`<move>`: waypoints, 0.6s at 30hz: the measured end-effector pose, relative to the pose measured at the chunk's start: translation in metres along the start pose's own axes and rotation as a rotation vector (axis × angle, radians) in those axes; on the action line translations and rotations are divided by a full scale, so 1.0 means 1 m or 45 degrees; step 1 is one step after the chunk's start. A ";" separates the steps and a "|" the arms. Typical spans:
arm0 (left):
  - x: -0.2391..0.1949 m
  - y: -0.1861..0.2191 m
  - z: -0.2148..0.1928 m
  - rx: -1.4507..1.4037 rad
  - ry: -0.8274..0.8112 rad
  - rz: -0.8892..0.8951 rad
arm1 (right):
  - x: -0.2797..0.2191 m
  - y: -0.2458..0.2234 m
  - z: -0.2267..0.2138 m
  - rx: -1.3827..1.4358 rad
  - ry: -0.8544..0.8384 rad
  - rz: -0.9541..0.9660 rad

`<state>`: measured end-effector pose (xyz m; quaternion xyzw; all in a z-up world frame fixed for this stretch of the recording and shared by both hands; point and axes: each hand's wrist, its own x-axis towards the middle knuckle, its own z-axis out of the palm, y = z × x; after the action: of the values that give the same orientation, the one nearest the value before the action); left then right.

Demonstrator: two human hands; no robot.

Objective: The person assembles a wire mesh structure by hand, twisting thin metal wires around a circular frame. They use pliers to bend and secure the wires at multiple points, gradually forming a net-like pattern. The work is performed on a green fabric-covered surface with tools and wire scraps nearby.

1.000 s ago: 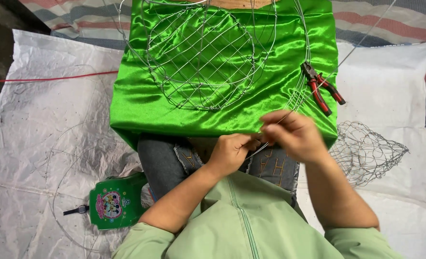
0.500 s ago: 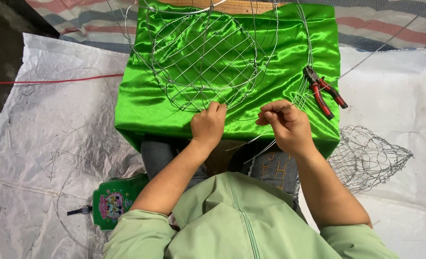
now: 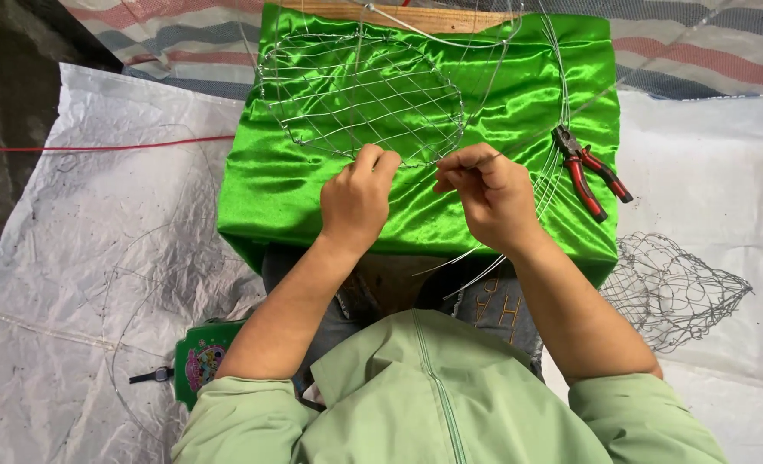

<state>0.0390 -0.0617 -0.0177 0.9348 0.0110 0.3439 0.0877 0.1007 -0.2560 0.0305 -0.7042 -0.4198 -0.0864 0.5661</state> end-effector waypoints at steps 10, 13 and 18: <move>0.005 -0.010 -0.005 -0.508 -0.057 -0.071 | 0.015 -0.004 0.003 -0.005 0.078 -0.200; 0.011 -0.010 -0.007 -0.571 -0.053 -0.083 | 0.006 0.004 0.009 0.036 0.218 -0.298; 0.018 -0.010 0.002 -0.608 0.092 -0.114 | -0.015 0.013 0.028 0.195 0.529 -0.391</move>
<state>0.0545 -0.0502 -0.0092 0.8732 -0.0262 0.3658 0.3208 0.0903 -0.2395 0.0021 -0.5546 -0.4017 -0.2820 0.6720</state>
